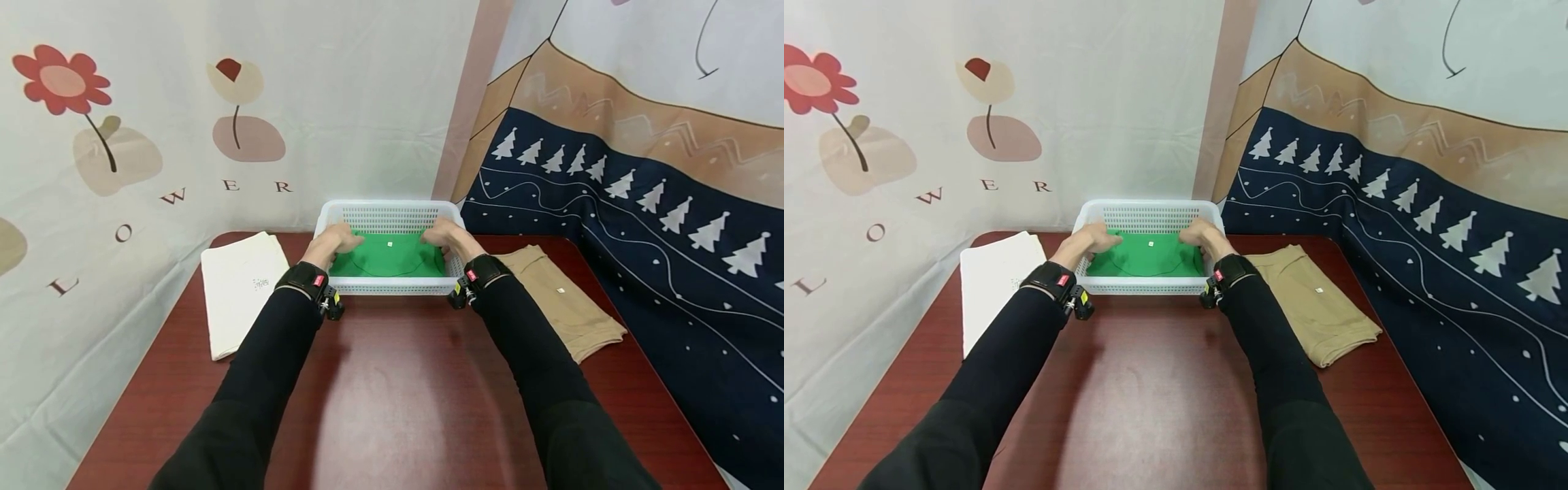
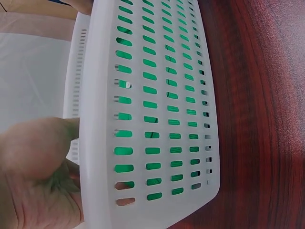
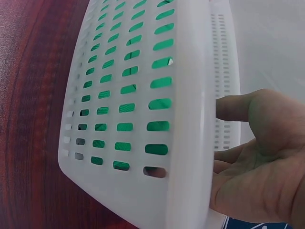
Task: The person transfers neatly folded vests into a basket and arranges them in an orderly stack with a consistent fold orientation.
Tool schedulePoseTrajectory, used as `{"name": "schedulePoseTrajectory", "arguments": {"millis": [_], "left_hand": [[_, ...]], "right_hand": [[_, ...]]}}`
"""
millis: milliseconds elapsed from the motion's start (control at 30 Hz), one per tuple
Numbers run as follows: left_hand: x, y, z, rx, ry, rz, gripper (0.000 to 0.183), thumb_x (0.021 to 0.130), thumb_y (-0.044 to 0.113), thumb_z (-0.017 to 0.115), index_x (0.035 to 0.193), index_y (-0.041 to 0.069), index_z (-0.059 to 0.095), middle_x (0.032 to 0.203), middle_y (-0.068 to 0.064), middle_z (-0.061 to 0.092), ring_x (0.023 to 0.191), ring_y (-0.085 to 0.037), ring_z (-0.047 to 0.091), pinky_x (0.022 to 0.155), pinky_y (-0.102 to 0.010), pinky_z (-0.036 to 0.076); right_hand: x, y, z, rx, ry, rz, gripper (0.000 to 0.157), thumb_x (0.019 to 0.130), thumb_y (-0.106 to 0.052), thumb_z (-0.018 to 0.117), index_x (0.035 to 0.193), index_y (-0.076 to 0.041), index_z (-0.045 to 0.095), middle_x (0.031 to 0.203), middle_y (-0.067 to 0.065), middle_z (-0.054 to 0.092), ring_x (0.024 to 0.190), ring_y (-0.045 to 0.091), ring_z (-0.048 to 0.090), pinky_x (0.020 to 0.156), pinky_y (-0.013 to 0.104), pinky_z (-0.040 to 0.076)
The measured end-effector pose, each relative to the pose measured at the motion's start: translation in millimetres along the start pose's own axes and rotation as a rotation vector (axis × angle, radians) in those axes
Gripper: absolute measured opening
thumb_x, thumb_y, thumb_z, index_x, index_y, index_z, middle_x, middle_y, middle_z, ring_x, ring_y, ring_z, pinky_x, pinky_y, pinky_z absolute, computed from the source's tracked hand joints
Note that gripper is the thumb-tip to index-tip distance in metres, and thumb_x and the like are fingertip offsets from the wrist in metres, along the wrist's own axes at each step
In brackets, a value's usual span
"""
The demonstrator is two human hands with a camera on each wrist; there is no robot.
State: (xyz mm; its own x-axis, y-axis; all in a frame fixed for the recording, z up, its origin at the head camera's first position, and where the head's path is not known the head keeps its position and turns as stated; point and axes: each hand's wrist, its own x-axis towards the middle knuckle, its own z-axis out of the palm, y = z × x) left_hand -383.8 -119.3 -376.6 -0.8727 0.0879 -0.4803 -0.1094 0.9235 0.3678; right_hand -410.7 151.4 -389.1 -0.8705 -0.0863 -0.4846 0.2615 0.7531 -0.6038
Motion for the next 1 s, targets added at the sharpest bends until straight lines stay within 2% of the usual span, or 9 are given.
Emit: {"name": "schedulePoseTrajectory", "arguments": {"millis": [333, 400, 467, 600, 667, 733, 800, 867, 1000], "left_hand": [[-1.7, -0.9, -0.4, 0.035, 0.003, 0.036, 0.077, 0.120, 0.052, 0.041, 0.165, -0.011, 0.044, 0.169, -0.032, 0.050, 0.131, -0.042, 0.074, 0.106, -0.044, 0.066], [-0.9, -2.2, -0.5, 0.035, 0.017, 0.048, 0.077, 0.120, 0.052, 0.042, 0.164, -0.011, 0.045, 0.169, -0.032, 0.050, 0.130, -0.043, 0.074, 0.104, -0.043, 0.066], [-0.3, -3.7, -0.2, 0.023, 0.031, 0.058, 0.078, 0.119, 0.053, 0.043, 0.164, -0.011, 0.045, 0.168, -0.032, 0.051, 0.130, -0.043, 0.074, 0.103, -0.044, 0.066], [-3.5, -4.7, 0.8, 0.000, 0.093, 0.107, 0.076, 0.118, 0.053, 0.046, 0.158, -0.012, 0.051, 0.156, -0.031, 0.060, 0.110, -0.030, 0.071, 0.088, -0.035, 0.061], [-4.9, -5.1, 2.1, -0.014, 0.142, 0.143, 0.073, 0.117, 0.052, 0.049, 0.152, -0.012, 0.056, 0.147, -0.030, 0.063, 0.096, -0.023, 0.062, 0.083, -0.034, 0.055], [-5.4, -6.0, 3.5, -0.023, 0.200, 0.184, 0.072, 0.117, 0.051, 0.051, 0.152, -0.012, 0.057, 0.151, -0.032, 0.062, 0.101, -0.025, 0.064, 0.091, -0.036, 0.059], [-5.2, -7.2, 4.6, -0.041, 0.230, 0.212, 0.074, 0.117, 0.050, 0.052, 0.158, -0.011, 0.051, 0.160, -0.035, 0.056, 0.118, -0.034, 0.070, 0.110, -0.044, 0.061], [-6.1, -8.3, 5.2, -0.045, 0.256, 0.248, 0.080, 0.117, 0.049, 0.053, 0.168, -0.010, 0.038, 0.173, -0.034, 0.045, 0.150, -0.047, 0.058, 0.129, -0.057, 0.050], [-6.5, -9.8, 5.2, -0.005, 0.290, 0.311, 0.083, 0.116, 0.051, 0.054, 0.174, -0.002, 0.033, 0.180, -0.030, 0.037, 0.166, -0.049, 0.041, 0.138, -0.062, 0.037]], "right_hand": [[-3.7, 1.5, 1.7, 0.052, -0.026, -0.027, 0.063, 0.113, -0.026, 0.062, 0.166, 0.002, 0.042, 0.177, 0.025, 0.039, 0.158, 0.054, 0.049, 0.128, 0.063, 0.051], [-5.5, -0.1, 2.5, 0.004, -0.015, -0.040, 0.055, 0.113, -0.028, 0.063, 0.157, 0.002, 0.050, 0.164, 0.022, 0.049, 0.145, 0.046, 0.058, 0.124, 0.059, 0.054], [-7.2, -0.9, 2.7, -0.048, 0.003, -0.061, 0.041, 0.113, -0.031, 0.064, 0.139, 0.000, 0.058, 0.133, 0.016, 0.058, 0.115, 0.033, 0.065, 0.106, 0.047, 0.061], [-11.7, -1.0, 0.6, -0.189, 0.065, -0.135, 0.035, 0.112, -0.039, 0.064, 0.120, -0.005, 0.062, 0.105, 0.008, 0.047, 0.088, 0.021, 0.052, 0.078, 0.034, 0.048], [-13.3, 0.3, -0.9, -0.224, 0.100, -0.184, 0.045, 0.110, -0.043, 0.066, 0.127, -0.001, 0.065, 0.111, 0.013, 0.056, 0.095, 0.025, 0.059, 0.078, 0.035, 0.051], [-6.9, 4.9, -2.7, -0.253, 0.130, -0.231, 0.061, 0.108, -0.049, 0.067, 0.139, 0.004, 0.063, 0.125, 0.020, 0.060, 0.108, 0.031, 0.062, 0.085, 0.040, 0.055], [-7.5, 6.8, -3.3, -0.246, 0.142, -0.267, 0.075, 0.108, -0.052, 0.067, 0.152, 0.007, 0.056, 0.144, 0.026, 0.061, 0.125, 0.036, 0.063, 0.101, 0.046, 0.058], [-8.9, 8.9, -3.8, -0.250, 0.153, -0.300, 0.085, 0.108, -0.054, 0.066, 0.163, 0.008, 0.046, 0.162, 0.029, 0.054, 0.145, 0.041, 0.058, 0.118, 0.051, 0.054], [-18.4, 8.5, -2.9, -0.261, 0.178, -0.371, 0.090, 0.110, -0.052, 0.062, 0.174, 0.004, 0.032, 0.179, 0.029, 0.039, 0.166, 0.046, 0.041, 0.137, 0.059, 0.038]]}}
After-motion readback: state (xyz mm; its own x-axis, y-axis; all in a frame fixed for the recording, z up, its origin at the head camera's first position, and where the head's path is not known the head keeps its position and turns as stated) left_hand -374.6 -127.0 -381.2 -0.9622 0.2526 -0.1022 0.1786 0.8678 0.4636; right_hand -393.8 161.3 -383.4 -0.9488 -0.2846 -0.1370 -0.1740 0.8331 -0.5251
